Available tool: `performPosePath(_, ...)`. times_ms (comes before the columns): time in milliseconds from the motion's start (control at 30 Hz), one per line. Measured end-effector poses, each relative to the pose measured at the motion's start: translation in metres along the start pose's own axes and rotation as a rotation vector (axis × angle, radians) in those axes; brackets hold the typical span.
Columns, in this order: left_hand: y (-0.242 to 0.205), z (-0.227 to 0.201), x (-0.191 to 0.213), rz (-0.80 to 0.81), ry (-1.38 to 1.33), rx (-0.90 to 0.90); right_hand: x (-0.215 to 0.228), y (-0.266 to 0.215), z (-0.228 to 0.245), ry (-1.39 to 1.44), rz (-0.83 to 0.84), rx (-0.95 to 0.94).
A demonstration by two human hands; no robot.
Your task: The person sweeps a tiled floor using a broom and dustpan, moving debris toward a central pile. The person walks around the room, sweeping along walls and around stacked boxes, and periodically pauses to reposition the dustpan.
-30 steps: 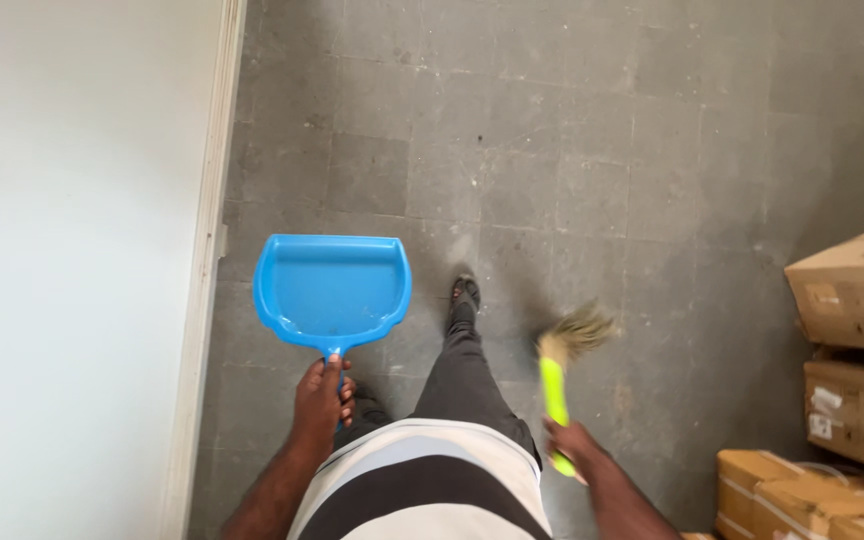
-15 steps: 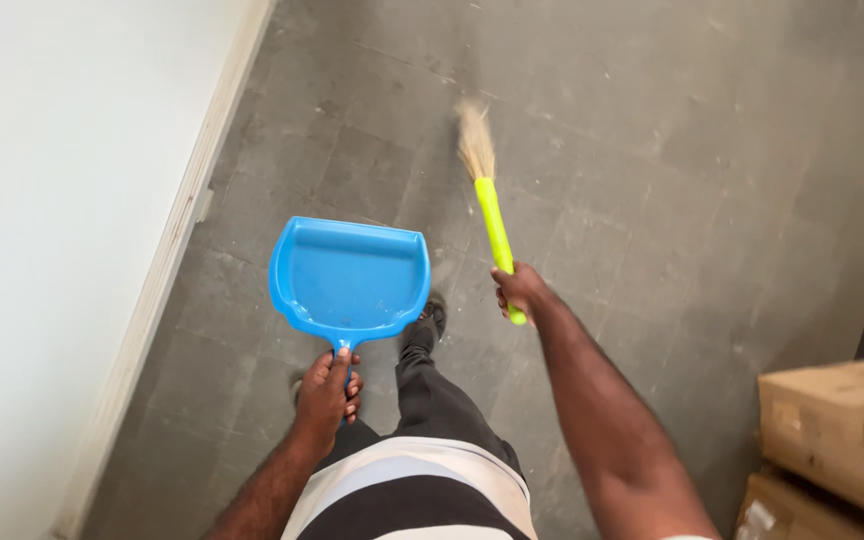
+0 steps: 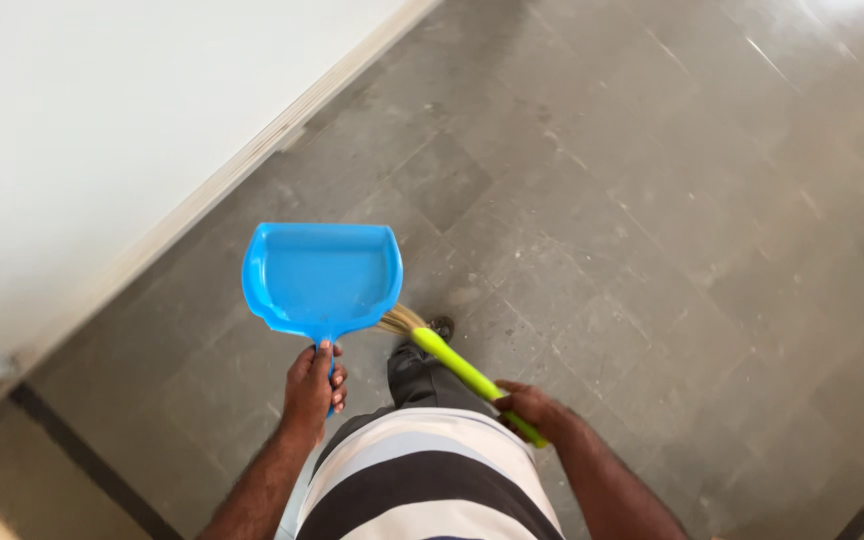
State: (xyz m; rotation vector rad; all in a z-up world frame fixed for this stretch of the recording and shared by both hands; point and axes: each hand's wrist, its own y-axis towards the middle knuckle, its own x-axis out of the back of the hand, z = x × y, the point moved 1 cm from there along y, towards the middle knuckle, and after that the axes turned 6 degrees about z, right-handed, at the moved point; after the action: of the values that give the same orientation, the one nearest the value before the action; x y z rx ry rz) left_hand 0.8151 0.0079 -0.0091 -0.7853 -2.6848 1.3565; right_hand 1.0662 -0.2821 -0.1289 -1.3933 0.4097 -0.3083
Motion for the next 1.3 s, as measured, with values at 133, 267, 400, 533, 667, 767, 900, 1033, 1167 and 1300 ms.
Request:
performPosePath(133, -0.039, 0.034, 0.021, -0.09, -0.087, -0.041, 0.044, 0.036, -0.019, -0.037, -0.068, 0.047)
performPosePath(267, -0.081, 0.084, 0.044, -0.167, -0.189, -0.082, 0.083, 0.063, -0.009, 0.037, -0.189, 0.075)
performPosePath(400, -0.13, 0.151, 0.066, -0.217, -0.256, -0.1, 0.072, 0.07, 0.021, -0.199, -0.148, 0.42)
performPosePath(533, -0.185, 0.21, 0.08, -0.348, -0.368, -0.078, 0.018, 0.054, 0.035, -0.371, -0.091, 0.368)
performPosePath(667, -0.213, 0.247, 0.085, -0.405, -0.475, -0.04, -0.08, 0.034, 0.018, -0.415, 0.275, 0.405)
performPosePath(767, -0.213, 0.261, 0.079, -0.426, -0.491, -0.021, -0.169, 0.03, -0.002, -0.594, 0.271, 0.348)
performPosePath(900, -0.192, 0.254, 0.066, -0.481, -0.499, -0.051, -0.243, 0.042, 0.005, -0.567, 0.409, 0.179)
performPosePath(1033, -0.163, 0.231, 0.054, -0.51, -0.474, -0.011, -0.234, 0.095, 0.038, -0.599, 0.414, 0.139)
performPosePath(1167, -0.129, 0.198, 0.038, -0.482, -0.42, 0.003, -0.157, 0.156, 0.081, -0.412, 0.238, 0.2)
performPosePath(1300, -0.089, 0.16, 0.025, -0.42, -0.43, 0.048, -0.056, 0.172, 0.144, -0.098, 0.096, 0.229)
